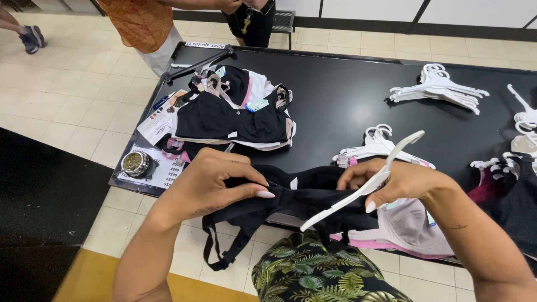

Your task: Hanging bras on plastic hangers and organizing them on a display table in a clothing store.

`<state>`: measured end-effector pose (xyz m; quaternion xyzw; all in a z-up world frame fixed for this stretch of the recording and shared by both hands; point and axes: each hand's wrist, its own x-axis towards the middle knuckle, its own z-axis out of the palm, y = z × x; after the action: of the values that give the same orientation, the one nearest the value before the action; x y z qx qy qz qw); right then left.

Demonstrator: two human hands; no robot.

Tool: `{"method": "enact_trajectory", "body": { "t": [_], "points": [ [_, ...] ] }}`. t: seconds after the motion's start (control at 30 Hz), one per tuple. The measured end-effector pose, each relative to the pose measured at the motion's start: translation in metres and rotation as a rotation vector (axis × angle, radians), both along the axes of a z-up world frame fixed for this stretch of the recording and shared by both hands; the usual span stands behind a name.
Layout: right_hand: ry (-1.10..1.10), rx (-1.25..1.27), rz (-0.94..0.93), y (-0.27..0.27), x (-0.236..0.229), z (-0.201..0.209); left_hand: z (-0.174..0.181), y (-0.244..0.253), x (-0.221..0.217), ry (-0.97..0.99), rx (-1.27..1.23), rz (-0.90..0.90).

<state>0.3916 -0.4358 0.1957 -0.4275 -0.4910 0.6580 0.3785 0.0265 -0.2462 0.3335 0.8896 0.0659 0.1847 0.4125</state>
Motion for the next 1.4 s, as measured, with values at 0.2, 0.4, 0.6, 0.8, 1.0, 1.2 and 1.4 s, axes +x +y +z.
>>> {"method": "enact_trajectory", "body": {
  "t": [0.2, 0.4, 0.6, 0.8, 1.0, 1.2, 1.4],
  "points": [
    [-0.026, -0.104, -0.153, -0.001, 0.025, -0.072, -0.006, 0.006, 0.002, 0.011, -0.016, -0.020],
    [0.053, -0.033, -0.468, 0.009, 0.001, -0.004, -0.020, 0.024, 0.003, 0.044, 0.005, 0.043],
    [0.057, 0.103, -0.527, 0.027, 0.029, -0.028, -0.031, 0.042, 0.005, 0.043, -0.021, 0.103],
    [-0.613, 0.305, -0.277, 0.034, 0.039, 0.020, -0.046, 0.063, 0.003, 0.126, 0.143, 0.125],
    [-0.662, 0.342, -0.195, 0.029, 0.097, 0.021, -0.086, 0.106, -0.010, 0.231, 0.505, 0.060],
    [-0.909, 0.226, -0.250, 0.025, 0.071, 0.016, -0.078, 0.081, -0.009, 0.073, 0.556, -0.066],
    [-0.585, 0.387, -0.537, -0.004, 0.083, -0.044, -0.066, 0.072, -0.016, 0.030, 0.498, -0.088]
  ]
}}
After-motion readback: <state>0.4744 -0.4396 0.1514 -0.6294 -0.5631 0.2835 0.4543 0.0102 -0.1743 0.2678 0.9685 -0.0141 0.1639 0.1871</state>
